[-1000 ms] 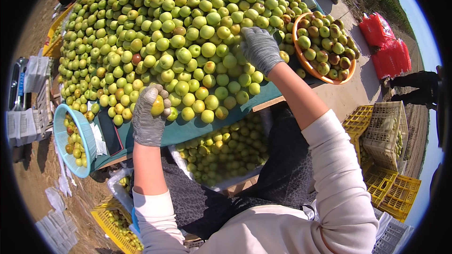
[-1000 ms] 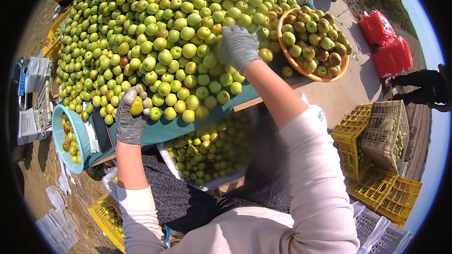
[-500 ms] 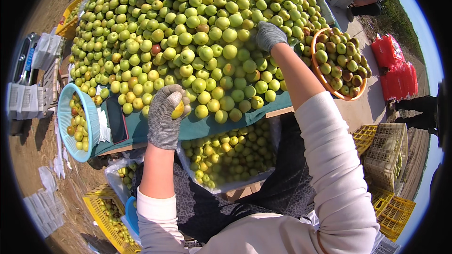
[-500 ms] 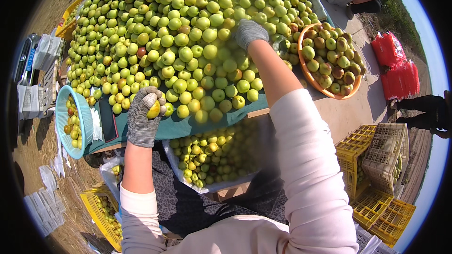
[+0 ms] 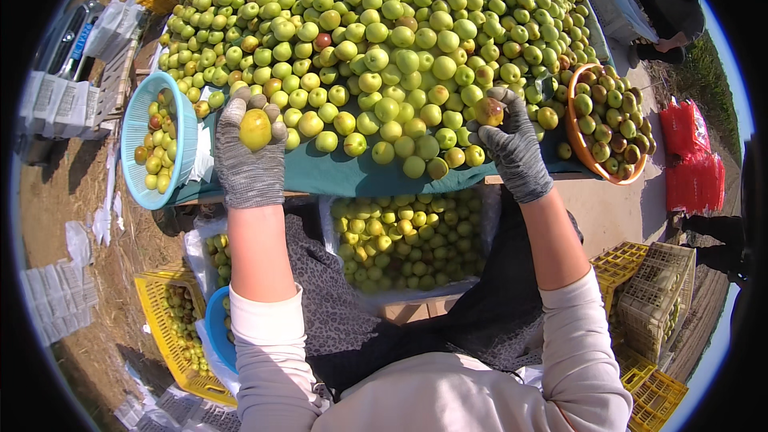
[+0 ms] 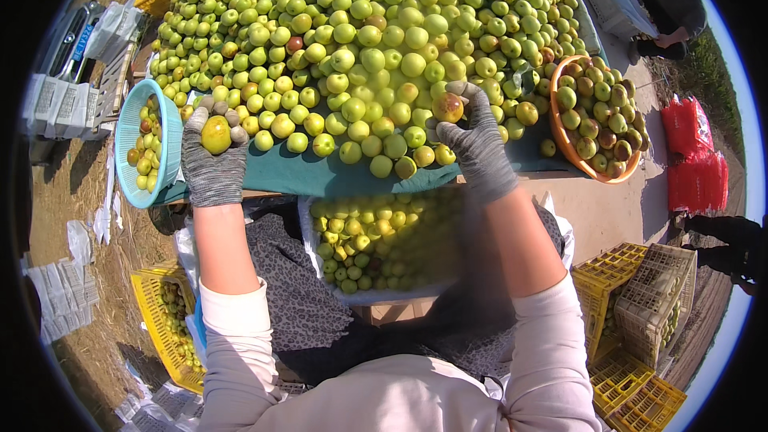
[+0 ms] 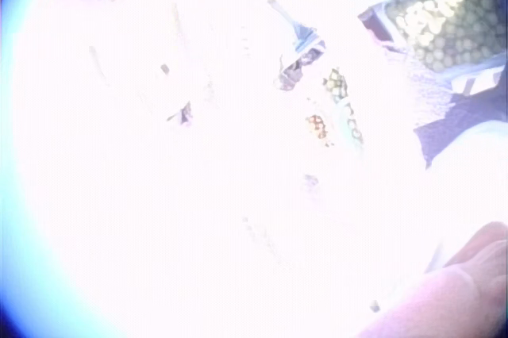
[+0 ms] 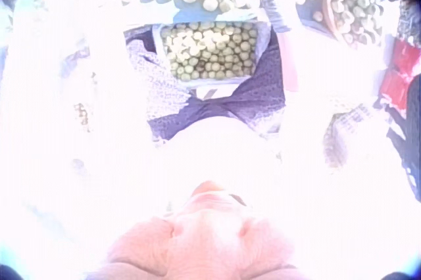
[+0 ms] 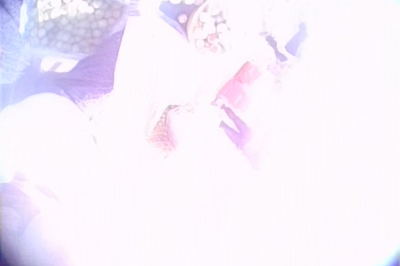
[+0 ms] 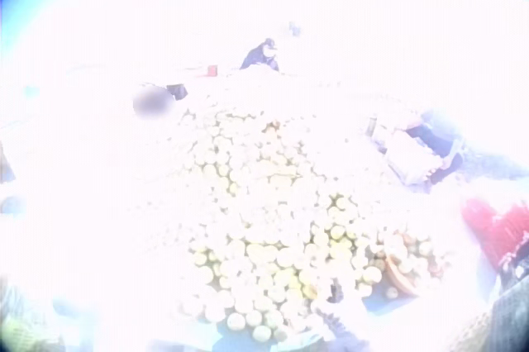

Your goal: The person sorts green plums by hand from a large pile on a table into a white bin below. They repeatedly pick, inspect, and place plums into the bin, occasionally moving aside a small blue basket and a dark rectangular object.

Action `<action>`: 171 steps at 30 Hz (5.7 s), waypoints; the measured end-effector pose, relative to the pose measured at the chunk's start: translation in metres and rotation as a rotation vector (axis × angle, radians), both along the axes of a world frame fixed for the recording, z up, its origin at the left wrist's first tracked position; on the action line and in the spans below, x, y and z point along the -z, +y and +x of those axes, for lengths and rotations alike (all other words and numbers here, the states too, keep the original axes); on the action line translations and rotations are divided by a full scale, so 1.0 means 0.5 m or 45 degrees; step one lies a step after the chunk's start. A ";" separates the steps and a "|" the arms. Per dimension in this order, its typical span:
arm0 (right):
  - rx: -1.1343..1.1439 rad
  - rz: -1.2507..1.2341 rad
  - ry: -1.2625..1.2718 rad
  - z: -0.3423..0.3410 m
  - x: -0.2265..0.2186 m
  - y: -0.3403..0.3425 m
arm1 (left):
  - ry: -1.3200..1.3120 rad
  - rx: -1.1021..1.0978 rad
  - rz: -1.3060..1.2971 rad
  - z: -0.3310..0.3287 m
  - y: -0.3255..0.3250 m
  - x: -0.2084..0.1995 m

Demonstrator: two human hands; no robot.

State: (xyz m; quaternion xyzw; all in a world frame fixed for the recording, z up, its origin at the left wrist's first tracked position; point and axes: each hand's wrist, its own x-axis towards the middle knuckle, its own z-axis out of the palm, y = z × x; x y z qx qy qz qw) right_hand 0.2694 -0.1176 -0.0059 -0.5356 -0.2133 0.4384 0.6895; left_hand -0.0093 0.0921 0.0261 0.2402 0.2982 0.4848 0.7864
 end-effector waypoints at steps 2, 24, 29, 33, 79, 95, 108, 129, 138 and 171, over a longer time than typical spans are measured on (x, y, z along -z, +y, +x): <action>-0.048 -0.022 0.419 -0.012 -0.001 -0.017 | 0.075 -0.241 0.091 -0.075 0.014 -0.005; -0.800 -0.155 -0.387 -0.061 0.025 0.005 | 1.738 -0.181 1.313 -0.267 -0.152 0.069; -1.043 -0.154 0.247 -0.107 -0.016 -0.013 | 1.594 0.652 1.883 0.029 -0.269 -0.011; -1.148 -0.138 0.080 -0.123 -0.037 -0.029 | 1.547 0.875 1.867 0.093 -0.304 0.025; -0.182 -0.620 -2.071 0.140 0.071 0.214 | 1.894 0.689 1.714 0.232 -0.066 0.141; 0.031 -1.061 -2.249 0.200 0.037 0.194 | 1.804 0.441 1.717 0.250 -0.045 0.106; -0.609 -1.556 -1.862 0.196 -0.001 0.262 | 2.035 0.745 1.428 0.248 -0.023 0.098; -0.133 -0.745 -2.401 0.130 0.044 0.261 | 1.924 0.539 1.554 0.267 0.018 0.124; -0.512 -0.846 -1.686 0.092 0.028 0.323 | 2.069 0.561 1.614 0.258 0.035 0.110; -0.162 -0.847 -2.209 0.139 0.034 0.351 | -0.081 0.917 -0.458 0.236 0.022 0.113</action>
